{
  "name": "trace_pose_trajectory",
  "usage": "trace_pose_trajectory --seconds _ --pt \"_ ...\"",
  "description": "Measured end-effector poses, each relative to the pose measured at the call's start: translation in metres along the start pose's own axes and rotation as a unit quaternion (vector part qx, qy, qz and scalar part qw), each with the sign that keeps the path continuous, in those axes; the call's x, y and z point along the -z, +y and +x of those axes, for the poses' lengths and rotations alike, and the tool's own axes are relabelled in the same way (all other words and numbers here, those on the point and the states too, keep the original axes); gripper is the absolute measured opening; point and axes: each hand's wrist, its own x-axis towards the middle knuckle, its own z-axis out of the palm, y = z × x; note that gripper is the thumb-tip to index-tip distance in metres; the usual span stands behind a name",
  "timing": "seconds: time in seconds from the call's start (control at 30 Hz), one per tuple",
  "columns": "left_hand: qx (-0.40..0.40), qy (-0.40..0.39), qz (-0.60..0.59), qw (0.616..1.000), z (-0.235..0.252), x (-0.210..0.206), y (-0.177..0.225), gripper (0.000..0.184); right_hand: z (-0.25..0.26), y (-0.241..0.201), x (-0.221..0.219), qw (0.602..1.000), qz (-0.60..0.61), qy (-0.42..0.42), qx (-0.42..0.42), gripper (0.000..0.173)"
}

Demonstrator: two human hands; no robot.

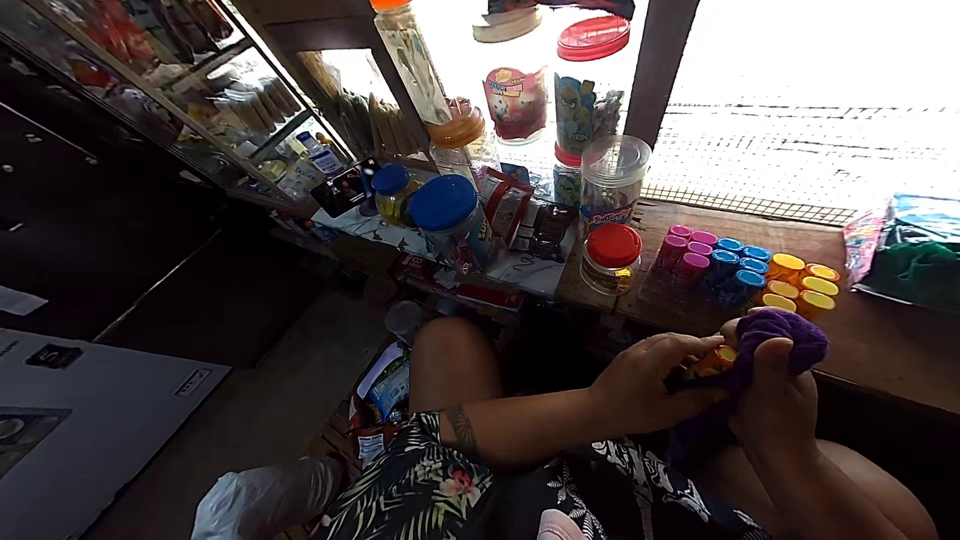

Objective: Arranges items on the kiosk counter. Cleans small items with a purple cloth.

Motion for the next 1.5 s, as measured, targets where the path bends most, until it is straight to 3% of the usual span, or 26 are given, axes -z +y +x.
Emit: trace_pose_trajectory --seconds 0.1,0.2,0.33,0.43,0.57,0.63,0.77,0.83,0.93,1.0,1.07,1.17,1.23,1.37,1.5 --pt "-0.006 0.035 -0.033 0.999 0.008 0.008 0.001 0.044 0.001 0.004 0.006 0.998 0.007 -0.048 0.031 0.037" --pt "0.075 0.06 -0.126 0.987 0.018 0.019 0.004 0.045 0.003 0.003 0.01 0.993 -0.012 -0.114 0.006 0.052" --pt "0.168 0.021 -0.211 0.963 0.019 0.023 0.003 0.044 0.004 0.008 0.013 0.992 -0.042 -0.117 0.037 0.035" --pt "0.189 -0.001 -0.241 0.952 0.016 0.023 0.004 0.041 0.008 0.011 0.018 0.986 -0.096 -0.091 0.099 0.024" --pt "0.181 -0.048 -0.295 0.937 0.011 0.018 0.004 0.046 0.01 0.008 0.019 0.985 -0.116 -0.041 0.118 0.02" --pt "0.179 -0.05 -0.293 0.938 0.009 0.017 0.0 0.049 0.01 0.008 0.018 0.986 -0.117 -0.043 0.113 0.025" --pt "0.223 -0.01 -0.244 0.944 0.013 0.019 0.006 0.046 0.011 0.01 0.015 0.979 -0.153 -0.103 0.087 0.058" --pt "0.226 -0.034 -0.22 0.948 0.012 0.018 0.005 0.056 0.012 0.012 0.015 0.973 -0.175 -0.107 0.107 0.06" --pt "0.192 -0.062 -0.194 0.96 0.007 0.014 0.003 0.089 0.013 0.011 0.016 0.964 -0.199 -0.082 0.154 0.041" --pt "0.193 -0.055 -0.196 0.96 0.006 0.011 0.004 0.098 0.014 0.008 0.016 0.963 -0.205 -0.065 0.165 0.03" --pt "0.203 -0.045 -0.205 0.956 0.007 0.012 0.004 0.094 0.015 0.006 0.016 0.964 -0.202 -0.057 0.162 0.022" --pt "0.241 -0.022 -0.243 0.939 0.013 0.017 0.008 0.054 0.017 0.005 0.018 0.973 -0.166 -0.079 0.142 0.019" --pt "0.264 -0.009 -0.264 0.928 0.018 0.02 0.011 0.039 0.017 0.004 0.02 0.976 -0.139 -0.107 0.125 0.024" --pt "0.282 -0.05 -0.279 0.917 0.022 0.029 0.01 0.044 0.016 0.004 0.02 0.979 -0.07 -0.166 0.096 0.041" --pt "0.283 -0.078 -0.311 0.904 0.024 0.028 0.01 0.051 0.016 0.006 0.022 0.976 0.004 -0.198 0.09 0.043"
